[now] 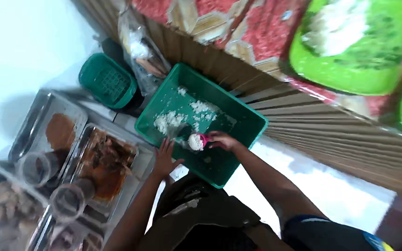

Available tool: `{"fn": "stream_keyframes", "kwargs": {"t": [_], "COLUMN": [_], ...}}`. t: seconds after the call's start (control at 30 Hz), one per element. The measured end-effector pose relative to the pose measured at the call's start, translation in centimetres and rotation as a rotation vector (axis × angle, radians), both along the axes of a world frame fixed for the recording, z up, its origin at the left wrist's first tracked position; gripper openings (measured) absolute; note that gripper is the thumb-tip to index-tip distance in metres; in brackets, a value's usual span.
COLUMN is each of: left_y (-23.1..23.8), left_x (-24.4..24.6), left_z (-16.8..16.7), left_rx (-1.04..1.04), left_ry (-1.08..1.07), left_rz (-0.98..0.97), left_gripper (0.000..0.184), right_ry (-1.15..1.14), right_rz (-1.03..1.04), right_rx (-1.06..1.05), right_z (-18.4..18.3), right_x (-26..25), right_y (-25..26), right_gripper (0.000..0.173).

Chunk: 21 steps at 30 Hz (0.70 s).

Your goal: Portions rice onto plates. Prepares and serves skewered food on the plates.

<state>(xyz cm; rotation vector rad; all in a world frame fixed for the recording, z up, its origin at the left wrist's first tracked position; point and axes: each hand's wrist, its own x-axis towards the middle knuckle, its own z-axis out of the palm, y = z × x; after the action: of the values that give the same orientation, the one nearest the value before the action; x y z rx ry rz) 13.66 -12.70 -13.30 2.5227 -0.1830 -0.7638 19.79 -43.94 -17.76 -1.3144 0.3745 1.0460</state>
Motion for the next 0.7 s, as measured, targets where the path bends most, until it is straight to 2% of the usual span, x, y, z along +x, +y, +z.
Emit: {"fn": "stream_keyframes", "kwargs": {"t": [0.07,0.13,0.23,0.3,0.4,0.47,0.53,0.57,0.63,0.7], "left_y": [-0.3,-0.4,-0.8,-1.3,-2.0,-2.4,-2.9,-3.0,-3.2,-3.5], "left_x": [0.5,0.7,1.6,2.4,3.3,3.9,4.2,4.2,4.2,4.2], "left_z": [0.7,0.4,2.3,3.0,3.5,3.7,4.0,4.0,4.0,4.1], "left_rx": [0.014,-0.001,0.04,0.068,0.127,0.18,0.217,0.21,0.195,0.215], "left_ry": [-0.047,-0.148,-0.056,-0.025,0.006,0.008,0.037,0.043,0.054,0.08], "left_rz": [-0.019,-0.051,-0.094,-0.131,-0.187,-0.22,-0.218,-0.202,-0.176,-0.174], "left_gripper": [0.077,0.066,0.044,0.026,0.027,0.031,0.034,0.034,0.034,0.035], "right_ry": [-0.027,-0.083,-0.182,-0.259,-0.385,-0.465,-0.55,-0.582,-0.636,-0.684], "right_rz": [-0.178,-0.325,-0.525,-0.671,-0.879,-1.019,-1.081,-1.097,-1.022,-0.765], "right_rx": [0.102,0.174,0.236,0.237,0.155,0.002,-0.281,-0.452,-0.878,-1.31], "right_z": [2.9,5.9,11.9,16.4,22.3,25.4,27.6,28.3,28.8,28.7], "right_x": [-1.3,-2.5,-3.9,-4.8,-6.4,-7.0,-7.0,-6.7,-5.4,-3.3], "right_y": [-2.2,-4.4,-7.6,-10.6,-16.9,-21.4,-26.0,-28.2,-31.9,-34.2], "right_gripper": [0.029,0.022,0.013,0.017,0.029,0.033,0.037,0.034,0.033,0.043]}}
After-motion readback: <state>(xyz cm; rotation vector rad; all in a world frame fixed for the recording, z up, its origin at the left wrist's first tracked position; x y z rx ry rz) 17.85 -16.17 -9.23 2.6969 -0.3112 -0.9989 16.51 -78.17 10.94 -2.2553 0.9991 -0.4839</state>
